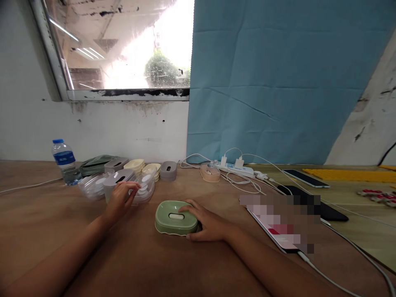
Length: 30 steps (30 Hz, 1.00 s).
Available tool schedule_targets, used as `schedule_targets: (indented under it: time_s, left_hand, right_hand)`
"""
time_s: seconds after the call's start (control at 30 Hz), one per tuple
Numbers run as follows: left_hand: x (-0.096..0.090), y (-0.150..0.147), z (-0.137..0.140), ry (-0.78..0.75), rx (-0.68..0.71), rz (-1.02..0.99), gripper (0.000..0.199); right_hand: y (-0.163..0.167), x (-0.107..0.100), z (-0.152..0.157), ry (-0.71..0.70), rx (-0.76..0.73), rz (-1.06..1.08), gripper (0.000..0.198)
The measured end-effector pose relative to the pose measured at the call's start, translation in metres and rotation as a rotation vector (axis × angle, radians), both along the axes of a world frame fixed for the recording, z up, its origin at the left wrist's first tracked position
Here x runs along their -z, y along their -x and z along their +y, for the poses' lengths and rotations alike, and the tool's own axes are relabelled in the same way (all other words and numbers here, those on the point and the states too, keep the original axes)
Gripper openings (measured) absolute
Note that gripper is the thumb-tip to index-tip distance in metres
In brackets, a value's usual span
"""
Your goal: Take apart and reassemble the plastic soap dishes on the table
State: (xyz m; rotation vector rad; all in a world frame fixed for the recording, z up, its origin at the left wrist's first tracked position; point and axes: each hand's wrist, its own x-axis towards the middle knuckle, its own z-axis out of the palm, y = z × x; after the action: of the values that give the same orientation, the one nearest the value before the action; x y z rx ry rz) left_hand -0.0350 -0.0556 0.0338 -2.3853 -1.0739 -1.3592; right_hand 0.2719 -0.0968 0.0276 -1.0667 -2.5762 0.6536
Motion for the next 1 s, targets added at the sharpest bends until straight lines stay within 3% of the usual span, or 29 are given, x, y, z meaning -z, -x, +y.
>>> schedule_targets:
  time_s: [0.1, 0.23, 0.4, 0.63, 0.73, 0.87, 1.0]
  left_hand:
    - [-0.007, -0.01, -0.01, 0.1, 0.157, -0.378, 0.004]
    - [-0.018, -0.022, -0.019, 0.431, 0.448, -0.879, 0.021]
    - [-0.016, -0.028, -0.021, 0.757, 0.625, -1.091, 0.029]
    - [-0.001, -0.037, -0.022, 0.952, 0.737, -1.186, 0.027]
    - [-0.002, -0.039, -0.024, 0.949, 0.755, -1.172, 0.028]
    - [-0.006, -0.042, -0.037, 0.765, 0.72, -0.97, 0.027]
    - [-0.001, -0.05, -0.057, 0.493, 0.69, -0.448, 0.021]
  right_hand:
    - [-0.001, 0.001, 0.0, -0.007, 0.005, -0.007, 0.071]
    - [-0.003, 0.007, 0.004, -0.088, 0.012, 0.009, 0.083]
    - [-0.004, 0.015, 0.008, -0.233, 0.118, 0.176, 0.084]
    - [0.005, 0.01, -0.002, -0.416, 0.25, 0.202, 0.076]
    - [0.01, 0.007, -0.005, -0.42, 0.281, 0.246, 0.072]
    - [0.016, 0.003, -0.009, -0.266, 0.325, 0.376, 0.066]
    - [0.025, 0.001, -0.017, 0.118, 0.086, 0.549, 0.08]
